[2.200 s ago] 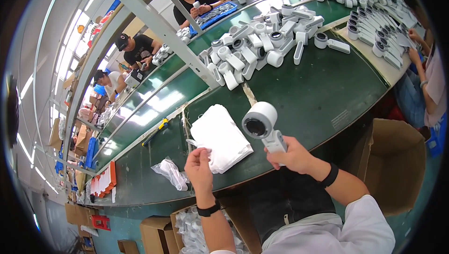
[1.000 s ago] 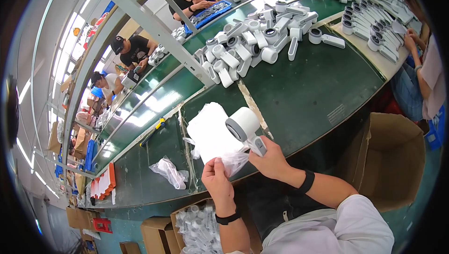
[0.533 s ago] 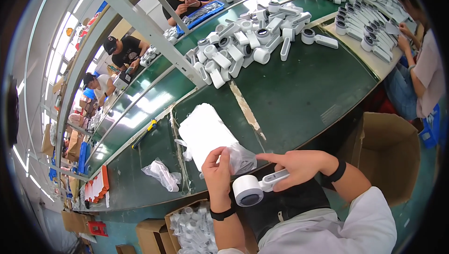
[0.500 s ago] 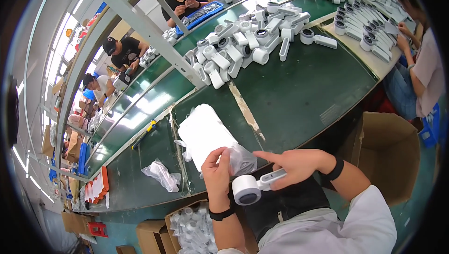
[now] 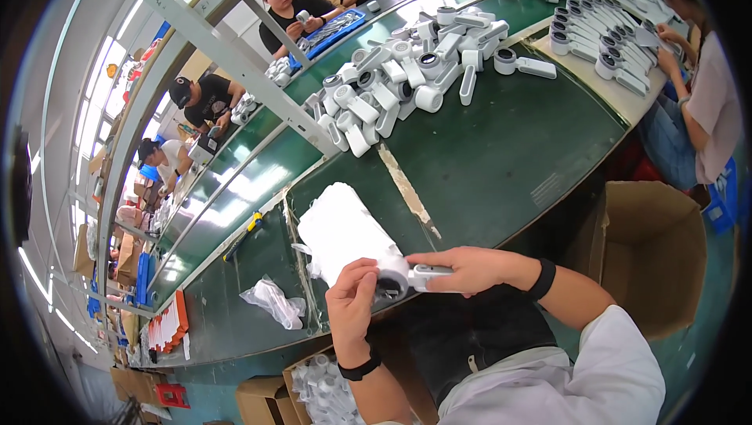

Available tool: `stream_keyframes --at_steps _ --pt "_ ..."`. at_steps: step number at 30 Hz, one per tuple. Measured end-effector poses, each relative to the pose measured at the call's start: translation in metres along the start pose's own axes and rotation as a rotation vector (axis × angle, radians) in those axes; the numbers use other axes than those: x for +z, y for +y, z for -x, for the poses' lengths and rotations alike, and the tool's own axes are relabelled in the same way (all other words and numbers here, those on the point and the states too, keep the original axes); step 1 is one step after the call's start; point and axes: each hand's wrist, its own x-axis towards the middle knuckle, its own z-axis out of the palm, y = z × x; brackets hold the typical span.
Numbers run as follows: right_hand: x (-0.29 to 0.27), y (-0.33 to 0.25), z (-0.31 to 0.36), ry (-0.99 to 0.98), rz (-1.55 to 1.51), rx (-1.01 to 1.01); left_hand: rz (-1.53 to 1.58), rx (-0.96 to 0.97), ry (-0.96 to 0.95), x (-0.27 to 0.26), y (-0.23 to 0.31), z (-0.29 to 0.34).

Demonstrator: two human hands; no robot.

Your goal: The person picks up a handheld fan from a pile, slides it into a plastic bag, and places the bagged fan into a cardboard box, repeating the process for several fans.

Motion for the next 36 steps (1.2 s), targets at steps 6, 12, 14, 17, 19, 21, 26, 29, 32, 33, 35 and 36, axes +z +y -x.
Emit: stream_keyframes --at_steps 6,12,14,17,19,21,26,29,32,33,35,36 --pt "0.025 0.029 -0.014 0.232 -0.307 -0.107 -0.322 0.178 0.124 0.03 0.011 0.003" --pt "0.037 0.024 -0.019 0.325 -0.344 -0.15 -0.481 0.11 0.391 0.031 0.002 0.005" --pt "0.04 0.021 -0.021 0.327 -0.406 -0.178 -0.491 0.161 0.363 0.036 0.005 0.007" --pt "0.042 0.014 -0.026 0.333 -0.603 -0.183 -0.478 0.227 0.219 0.043 0.003 0.011" --pt "0.044 0.023 -0.04 0.407 -0.682 -0.273 -0.351 0.153 0.026 0.048 0.007 0.016" --pt "0.045 0.028 -0.049 0.573 -0.749 -0.399 -0.296 0.157 -0.065 0.053 0.003 0.021" --pt "0.049 0.037 -0.051 0.61 -0.566 -0.363 -0.149 0.143 -0.229 0.038 -0.005 0.028" --pt "0.053 0.031 -0.055 0.58 -0.691 -0.543 0.124 0.008 0.197 0.036 -0.018 0.029" --pt "0.068 0.024 -0.058 0.713 -0.444 -0.413 0.538 -0.266 0.214 0.043 -0.025 0.033" --pt "0.073 0.015 -0.057 0.789 -0.317 -0.52 0.597 -0.3 0.144 0.048 -0.027 0.035" --pt "0.073 0.007 -0.054 1.038 0.162 -0.657 0.573 -0.26 0.056 0.054 -0.034 0.036" --pt "0.069 0.006 -0.053 1.079 0.281 -0.72 0.574 -0.261 0.055 0.051 -0.036 0.035"
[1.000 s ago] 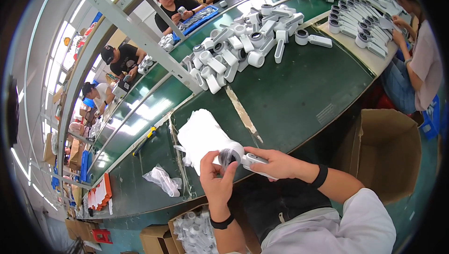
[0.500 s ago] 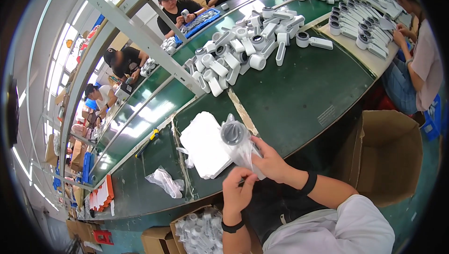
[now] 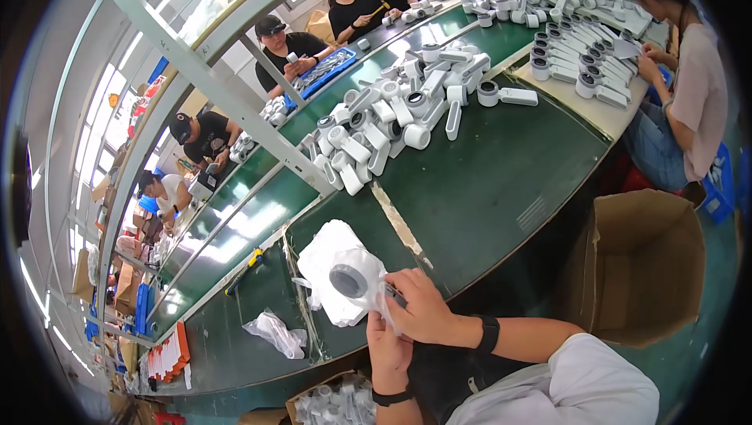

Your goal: The person picks up a handheld fan from a pile, slides it into a plastic bag, and places the bagged fan into a cardboard box, repeating the process for several fans.

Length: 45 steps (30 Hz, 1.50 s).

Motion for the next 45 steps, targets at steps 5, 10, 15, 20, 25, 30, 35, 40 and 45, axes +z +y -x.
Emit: stream_keyframes --at_steps 5,10,15,20,25,30,35,40,45 --pt "-0.015 -0.001 -0.016 0.101 -0.191 0.122 0.207 -0.038 -0.15 -0.004 0.018 0.007" --pt "-0.013 0.006 -0.01 0.171 -0.107 0.01 0.384 0.149 -0.095 -0.021 0.03 0.007" --pt "-0.017 0.017 0.014 0.05 -0.151 0.046 0.197 0.316 0.205 -0.056 0.045 0.016" --pt "-0.022 0.03 0.008 -0.104 -0.161 0.164 -0.308 0.557 0.836 -0.108 0.098 0.063" --pt "-0.017 0.064 0.009 -0.155 -0.243 0.383 -0.667 0.57 1.219 -0.184 0.13 0.077" --pt "-0.017 0.061 0.006 -0.157 -0.154 0.319 -0.857 0.311 1.319 -0.257 0.115 0.055" --pt "-0.015 0.06 0.006 -0.136 -0.148 0.336 -1.126 0.381 1.242 -0.268 0.097 0.031" --pt "-0.026 0.071 0.013 -0.11 -0.101 0.33 -1.302 0.346 1.151 -0.235 0.098 0.012" --pt "-0.041 0.057 0.002 -0.199 -0.197 0.317 -1.345 0.806 1.159 -0.2 0.105 0.037"
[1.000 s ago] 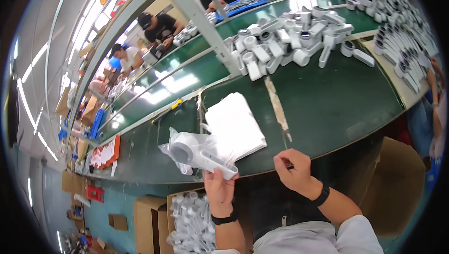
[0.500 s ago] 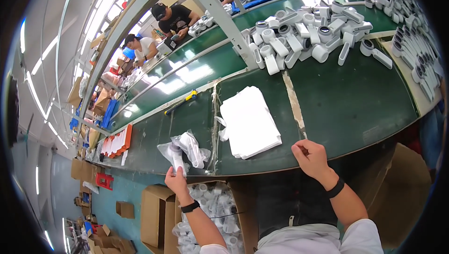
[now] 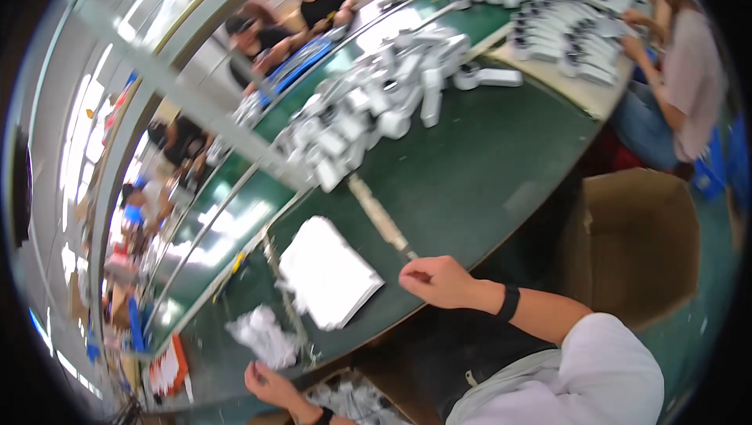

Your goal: The person picks up a handheld fan from a pile, slides it into a plastic bag, and places the bagged fan into a cardboard box, repeating the process for several fans.

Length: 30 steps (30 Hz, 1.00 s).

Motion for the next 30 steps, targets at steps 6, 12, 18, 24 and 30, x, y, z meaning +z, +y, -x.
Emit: stream_keyframes --at_steps 6,12,18,24,30 --pt "-0.089 -0.013 -0.03 0.289 0.17 0.005 0.558 -0.162 -0.386 0.034 0.06 0.049" --pt "-0.225 0.033 -0.107 0.624 0.769 0.151 0.7 -0.463 -0.497 0.066 0.087 0.075" --pt "-0.309 0.109 -0.179 0.645 1.135 0.198 0.62 -0.498 -0.549 0.068 0.086 0.077" --pt "-0.298 0.077 -0.2 0.371 1.432 0.589 0.679 -0.509 -0.55 0.065 0.079 0.078" --pt "-0.296 0.1 -0.194 0.376 1.394 0.567 0.72 -0.509 -0.52 0.067 0.083 0.077"
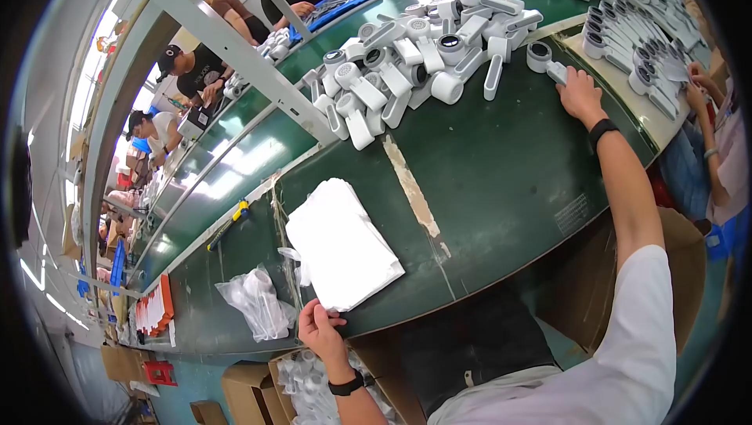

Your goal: The person picks up a handheld fan from a pile, slides it into a plastic bag, and places the bagged fan into a cardboard box, repeating the process for several fans.

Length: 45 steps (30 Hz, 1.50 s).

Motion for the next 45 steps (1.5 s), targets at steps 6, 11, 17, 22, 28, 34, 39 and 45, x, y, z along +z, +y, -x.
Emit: stream_keyframes --at_steps 6,11,17,22,28,34,39,45 --pt "0.006 0.003 0.043 0.345 -0.649 -0.034 -0.042 0.085 0.121 0.005 0.001 0.001" --pt "-0.065 -0.036 0.153 -0.264 -1.637 0.003 -0.664 0.732 -0.368 0.037 0.079 0.012" --pt "-0.067 -0.059 0.259 -0.54 -1.772 -0.125 -0.822 0.816 -0.467 0.048 0.067 -0.009" --pt "-0.067 -0.085 0.308 -0.652 -1.766 -0.143 -0.874 0.725 -0.363 0.053 0.059 -0.017" --pt "-0.072 -0.099 0.329 -0.777 -1.69 -0.156 -0.845 0.623 -0.424 0.052 0.047 -0.024" --pt "-0.067 -0.107 0.337 -0.82 -1.656 -0.193 -0.807 0.57 -0.32 0.058 0.058 -0.025" --pt "-0.07 -0.113 0.343 -0.844 -1.619 -0.219 -0.735 0.623 -0.28 0.058 0.061 -0.029" --pt "-0.067 -0.117 0.348 -0.876 -1.612 -0.249 -0.501 0.491 -0.388 0.048 0.058 -0.037"
